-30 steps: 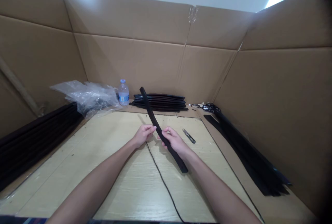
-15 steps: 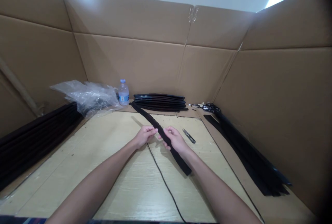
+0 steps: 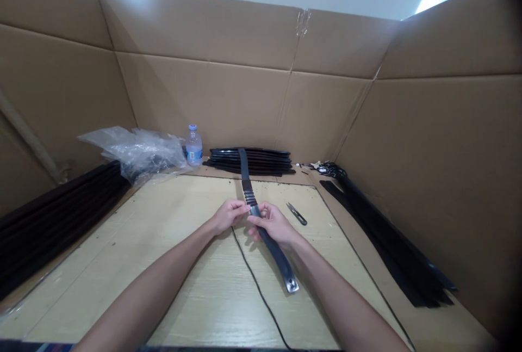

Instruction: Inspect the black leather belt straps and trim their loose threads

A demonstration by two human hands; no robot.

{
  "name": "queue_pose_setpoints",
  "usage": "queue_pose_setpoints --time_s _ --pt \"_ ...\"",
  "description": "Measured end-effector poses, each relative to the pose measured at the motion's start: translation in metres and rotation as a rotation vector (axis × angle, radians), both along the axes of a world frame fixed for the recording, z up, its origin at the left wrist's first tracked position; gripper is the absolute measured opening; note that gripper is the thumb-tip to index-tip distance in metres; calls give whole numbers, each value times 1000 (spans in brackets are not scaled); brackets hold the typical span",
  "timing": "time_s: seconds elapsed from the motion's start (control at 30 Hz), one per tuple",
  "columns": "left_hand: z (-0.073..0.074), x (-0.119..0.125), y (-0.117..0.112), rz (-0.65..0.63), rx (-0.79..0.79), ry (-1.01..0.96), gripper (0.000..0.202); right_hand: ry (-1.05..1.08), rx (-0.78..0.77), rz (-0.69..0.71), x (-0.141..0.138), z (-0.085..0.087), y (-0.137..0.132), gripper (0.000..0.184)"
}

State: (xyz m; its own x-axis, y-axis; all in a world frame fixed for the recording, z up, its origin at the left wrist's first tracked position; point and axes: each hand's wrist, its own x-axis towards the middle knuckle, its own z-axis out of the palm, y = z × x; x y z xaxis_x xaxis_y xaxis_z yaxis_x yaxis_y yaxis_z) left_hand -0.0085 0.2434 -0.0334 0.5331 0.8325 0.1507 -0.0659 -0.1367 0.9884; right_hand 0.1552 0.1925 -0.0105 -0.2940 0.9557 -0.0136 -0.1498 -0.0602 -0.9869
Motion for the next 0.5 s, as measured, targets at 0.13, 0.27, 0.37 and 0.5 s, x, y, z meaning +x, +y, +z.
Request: queue_pose_setpoints --time_s 0.13,0.27,0.37,0.5 --pt "0 0 1 3 14 20 42 29 27 -34 0 -1 4 36" --pt "-2 0 3 38 15 23 42 84 -9 -62 1 -3 7 31" --pt "-2 1 3 43 14 31 42 57 -9 -81 2 -4 5 40" --pt "0 3 0 45 23 22 42 -11 65 -39 0 0 2 34"
